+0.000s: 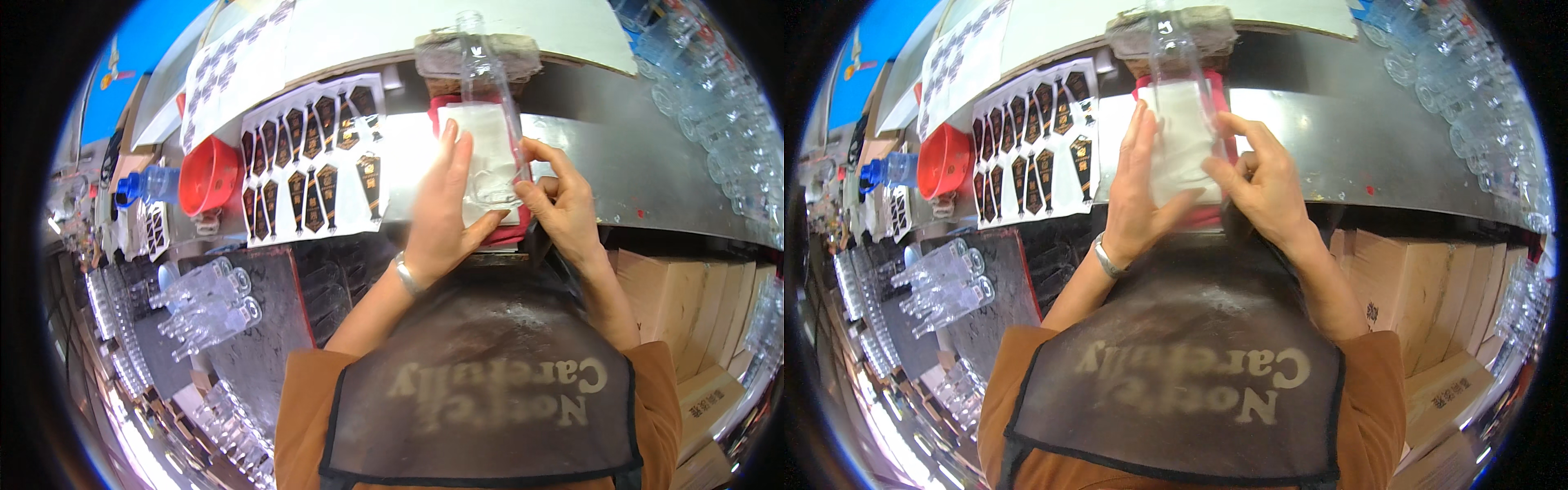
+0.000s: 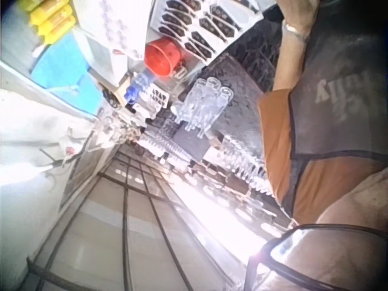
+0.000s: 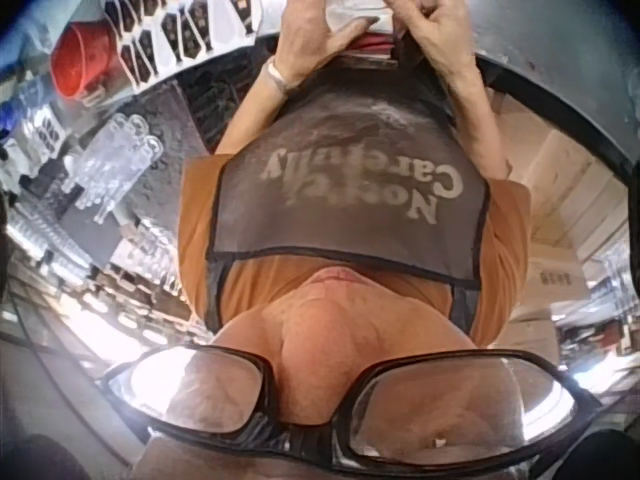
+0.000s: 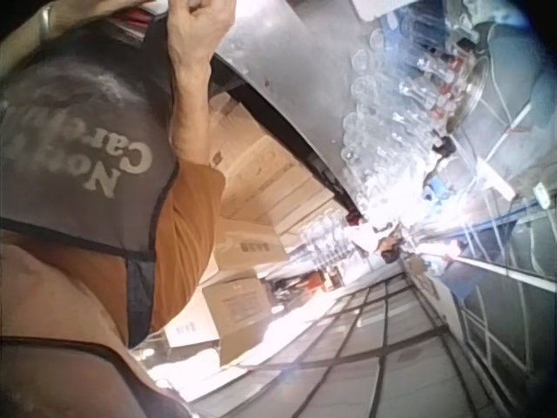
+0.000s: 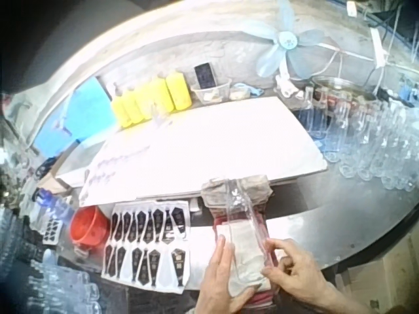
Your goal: The person repeatedly picks up clear plastic bottles, applies a dark rectangular label to the side, and smooths it with a black tool. The labeled bottles are placed on a nearby surface. The process is repeated for multiple bottles in a continuous loop.
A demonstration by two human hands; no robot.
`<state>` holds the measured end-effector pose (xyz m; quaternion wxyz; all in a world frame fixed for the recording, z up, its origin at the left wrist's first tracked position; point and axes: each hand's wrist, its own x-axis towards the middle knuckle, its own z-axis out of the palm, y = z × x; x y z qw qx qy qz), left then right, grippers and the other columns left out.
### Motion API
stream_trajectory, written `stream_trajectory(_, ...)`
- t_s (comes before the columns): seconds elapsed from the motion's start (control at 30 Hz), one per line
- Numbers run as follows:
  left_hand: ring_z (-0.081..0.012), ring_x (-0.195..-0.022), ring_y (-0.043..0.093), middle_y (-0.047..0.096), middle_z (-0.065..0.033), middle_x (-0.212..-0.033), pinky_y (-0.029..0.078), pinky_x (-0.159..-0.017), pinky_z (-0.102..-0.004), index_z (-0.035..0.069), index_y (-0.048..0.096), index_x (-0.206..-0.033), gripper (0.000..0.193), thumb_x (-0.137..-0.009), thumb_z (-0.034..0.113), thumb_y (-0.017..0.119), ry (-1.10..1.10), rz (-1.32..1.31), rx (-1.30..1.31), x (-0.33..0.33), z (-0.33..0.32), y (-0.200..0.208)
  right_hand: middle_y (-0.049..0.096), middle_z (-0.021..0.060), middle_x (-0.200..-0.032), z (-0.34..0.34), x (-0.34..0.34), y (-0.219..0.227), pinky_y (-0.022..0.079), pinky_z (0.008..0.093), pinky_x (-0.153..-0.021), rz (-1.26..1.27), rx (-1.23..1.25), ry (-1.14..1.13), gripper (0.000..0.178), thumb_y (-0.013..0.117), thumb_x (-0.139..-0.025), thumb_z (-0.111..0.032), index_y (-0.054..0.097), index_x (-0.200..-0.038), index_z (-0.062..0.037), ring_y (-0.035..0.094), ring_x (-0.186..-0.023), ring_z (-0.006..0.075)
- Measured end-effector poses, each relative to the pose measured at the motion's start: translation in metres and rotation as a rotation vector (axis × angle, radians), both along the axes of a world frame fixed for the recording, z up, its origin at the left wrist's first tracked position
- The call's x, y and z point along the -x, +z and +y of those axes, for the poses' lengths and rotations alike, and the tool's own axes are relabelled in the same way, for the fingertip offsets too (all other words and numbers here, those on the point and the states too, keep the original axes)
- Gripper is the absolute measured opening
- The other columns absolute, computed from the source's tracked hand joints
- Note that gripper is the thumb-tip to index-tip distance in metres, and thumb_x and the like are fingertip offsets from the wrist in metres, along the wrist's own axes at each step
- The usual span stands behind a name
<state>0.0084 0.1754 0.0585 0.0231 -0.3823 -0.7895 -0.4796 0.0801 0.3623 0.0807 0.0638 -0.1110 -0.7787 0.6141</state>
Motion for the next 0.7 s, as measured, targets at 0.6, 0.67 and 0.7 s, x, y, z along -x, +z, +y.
stream_trajectory(0.6,-0.0305,-0.129,0.056,0.061,-0.0121,-0.136,0.037,-0.11,-0.0503,0.013,0.071,-0.107,0.031,-0.077,0.011,0.081,0.473,0.462,0.525,0.0,-0.207,-0.065,0.069,0.0055,-0.104,0.027,-0.017,-0.031,0.041,0.0182,-0.06,0.007,0.126,-0.068,0.031,0.059,-0.103,-0.019,0.062,-0.127,0.0008,0.048,-0.068,0.0029)
stream_trajectory(0.67,-0.0296,-0.119,0.062,0.067,-0.0122,-0.125,0.044,-0.104,-0.0438,0.009,0.072,-0.095,0.018,-0.079,0.003,0.076,0.457,0.347,0.414,0.003,-0.198,-0.049,0.069,0.0051,-0.103,0.028,-0.018,-0.031,0.04,0.018,-0.06,0.005,0.117,-0.07,0.03,0.059,-0.103,-0.019,0.063,-0.125,0.0006,0.048,-0.068,0.0029)
stream_trajectory(0.7,-0.0296,-0.118,0.063,0.067,-0.0126,-0.124,0.045,-0.103,-0.0417,0.009,0.072,-0.095,0.017,-0.08,0.001,0.075,0.463,0.273,0.362,0.001,-0.194,-0.042,0.069,0.0049,-0.102,0.029,-0.02,-0.028,0.04,0.0179,-0.06,0.001,0.123,-0.078,0.029,0.059,-0.103,-0.019,0.064,-0.124,0.0006,0.048,-0.068,0.0028)
